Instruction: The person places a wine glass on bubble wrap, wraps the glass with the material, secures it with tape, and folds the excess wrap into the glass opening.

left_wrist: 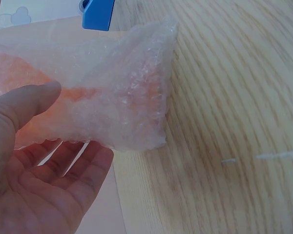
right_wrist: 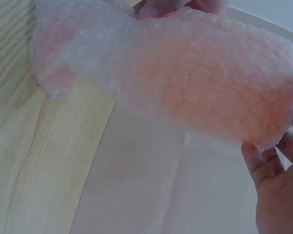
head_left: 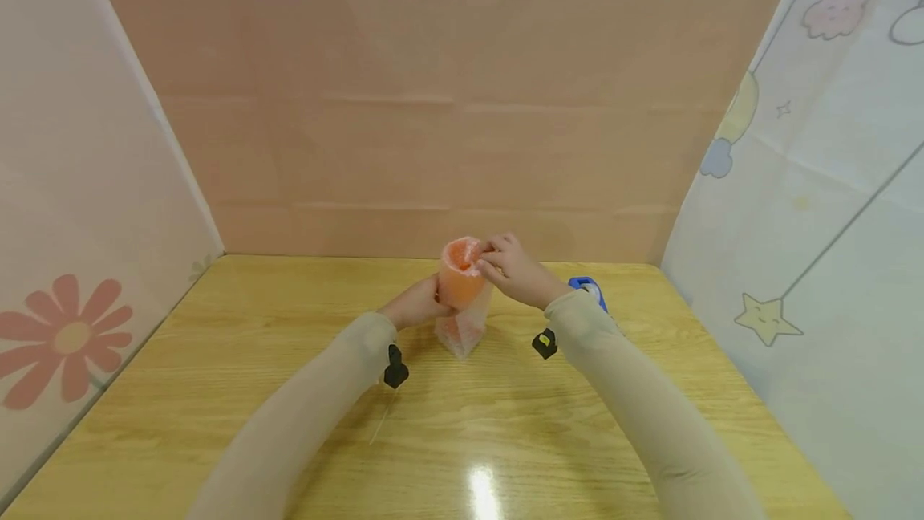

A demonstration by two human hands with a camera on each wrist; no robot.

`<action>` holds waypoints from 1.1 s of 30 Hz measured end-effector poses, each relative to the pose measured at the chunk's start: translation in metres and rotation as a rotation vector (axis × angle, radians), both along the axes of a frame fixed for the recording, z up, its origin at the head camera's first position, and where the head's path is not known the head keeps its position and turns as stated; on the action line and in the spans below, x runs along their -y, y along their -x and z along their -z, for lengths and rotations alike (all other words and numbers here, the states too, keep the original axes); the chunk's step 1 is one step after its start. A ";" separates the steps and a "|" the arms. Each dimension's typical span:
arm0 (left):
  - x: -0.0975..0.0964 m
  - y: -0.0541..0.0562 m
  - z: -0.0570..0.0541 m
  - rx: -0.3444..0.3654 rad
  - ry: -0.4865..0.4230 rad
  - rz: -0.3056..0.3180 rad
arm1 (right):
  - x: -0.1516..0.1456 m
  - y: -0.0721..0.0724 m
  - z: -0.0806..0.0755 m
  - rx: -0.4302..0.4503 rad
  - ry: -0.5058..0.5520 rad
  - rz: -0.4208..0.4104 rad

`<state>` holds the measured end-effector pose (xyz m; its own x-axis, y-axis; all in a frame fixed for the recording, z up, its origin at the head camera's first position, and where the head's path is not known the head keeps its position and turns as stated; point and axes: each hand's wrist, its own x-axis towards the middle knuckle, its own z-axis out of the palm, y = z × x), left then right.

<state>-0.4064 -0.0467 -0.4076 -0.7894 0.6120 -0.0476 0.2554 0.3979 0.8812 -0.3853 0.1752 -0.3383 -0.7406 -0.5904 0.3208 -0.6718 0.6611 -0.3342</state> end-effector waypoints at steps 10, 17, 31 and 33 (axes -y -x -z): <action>0.000 -0.001 0.000 0.009 0.007 -0.001 | -0.006 -0.001 0.002 0.061 0.121 -0.079; 0.000 0.000 0.001 0.002 -0.001 0.010 | -0.005 0.000 0.005 0.047 0.083 -0.063; -0.002 0.000 0.001 0.002 0.007 -0.005 | 0.003 0.009 -0.016 0.208 0.261 0.181; -0.002 0.000 0.001 0.005 0.008 -0.011 | 0.005 0.013 -0.018 0.229 0.285 0.233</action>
<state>-0.4066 -0.0444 -0.4082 -0.7960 0.6026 -0.0565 0.2466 0.4081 0.8790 -0.3981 0.1700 -0.3205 -0.9146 -0.3104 0.2591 -0.4029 0.6458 -0.6485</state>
